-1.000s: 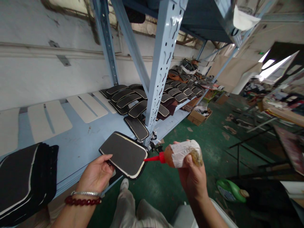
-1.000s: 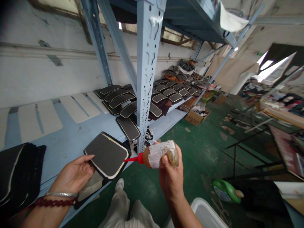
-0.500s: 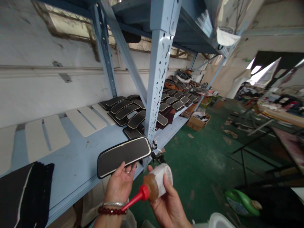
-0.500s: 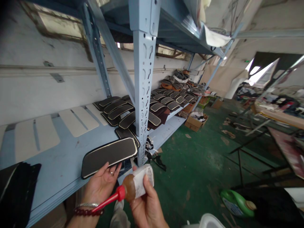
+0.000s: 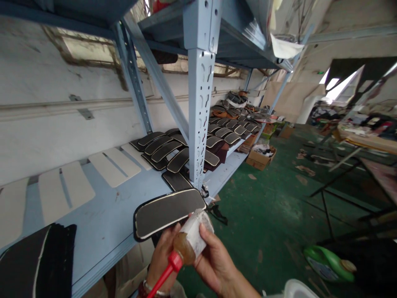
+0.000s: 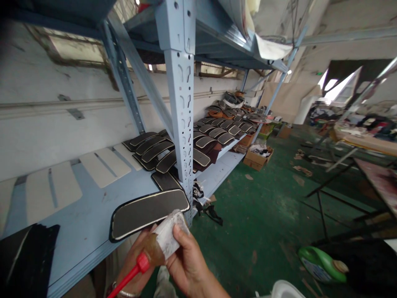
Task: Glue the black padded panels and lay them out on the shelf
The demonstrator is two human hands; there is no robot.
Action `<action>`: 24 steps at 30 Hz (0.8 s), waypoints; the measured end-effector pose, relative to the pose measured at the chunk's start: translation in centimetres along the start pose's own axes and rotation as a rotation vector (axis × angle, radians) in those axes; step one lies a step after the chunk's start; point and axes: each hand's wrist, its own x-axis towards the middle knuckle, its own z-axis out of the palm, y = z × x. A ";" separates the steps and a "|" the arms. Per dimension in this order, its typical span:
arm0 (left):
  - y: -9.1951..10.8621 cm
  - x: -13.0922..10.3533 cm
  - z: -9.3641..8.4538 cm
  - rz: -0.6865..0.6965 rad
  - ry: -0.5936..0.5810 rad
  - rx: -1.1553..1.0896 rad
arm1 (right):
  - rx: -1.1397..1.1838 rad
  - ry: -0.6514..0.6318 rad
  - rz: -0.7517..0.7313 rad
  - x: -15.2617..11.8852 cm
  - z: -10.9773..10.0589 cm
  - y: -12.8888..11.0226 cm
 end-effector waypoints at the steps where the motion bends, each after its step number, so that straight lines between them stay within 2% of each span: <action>1: -0.1 -0.2 -0.8 0.046 -0.025 -0.027 | -0.013 -0.009 0.011 0.1 -0.1 -0.5; 4: 1.1 -0.4 -4.0 0.098 -0.055 -0.116 | -0.051 -0.025 0.062 0.2 -0.6 -2.6; 6: 3.6 -0.3 -5.8 0.084 0.018 -0.088 | -0.089 -0.037 0.110 0.2 -0.8 -4.2; 7: 5.2 -0.3 -6.3 0.159 0.107 -0.036 | -0.114 -0.048 0.136 0.2 -0.9 -5.0; 8: 7.0 -0.3 -6.4 0.132 0.149 0.048 | -0.144 -0.060 0.161 0.2 -0.9 -5.7; 10: 10.6 -0.5 -5.5 0.037 0.089 0.115 | -0.205 -0.087 0.205 0.1 -0.8 -6.8; 11: 12.2 -0.7 -4.7 -0.017 -0.005 0.224 | -0.236 -0.100 0.225 0.1 -0.7 -7.2; 14: 15.3 -1.1 -1.9 -0.107 -0.189 0.569 | -0.328 -0.135 0.275 0.3 -0.2 -7.8; 16: 15.8 -1.0 -0.3 -0.145 -0.224 0.744 | -0.382 -0.153 0.296 0.4 0.0 -7.9; 19: 14.8 -0.4 1.0 -0.181 -0.237 0.823 | -0.423 -0.170 0.297 0.6 0.0 -7.6; 24: 13.0 -0.3 0.9 -0.156 -0.266 0.835 | -0.408 -0.144 0.209 0.1 -0.8 -7.9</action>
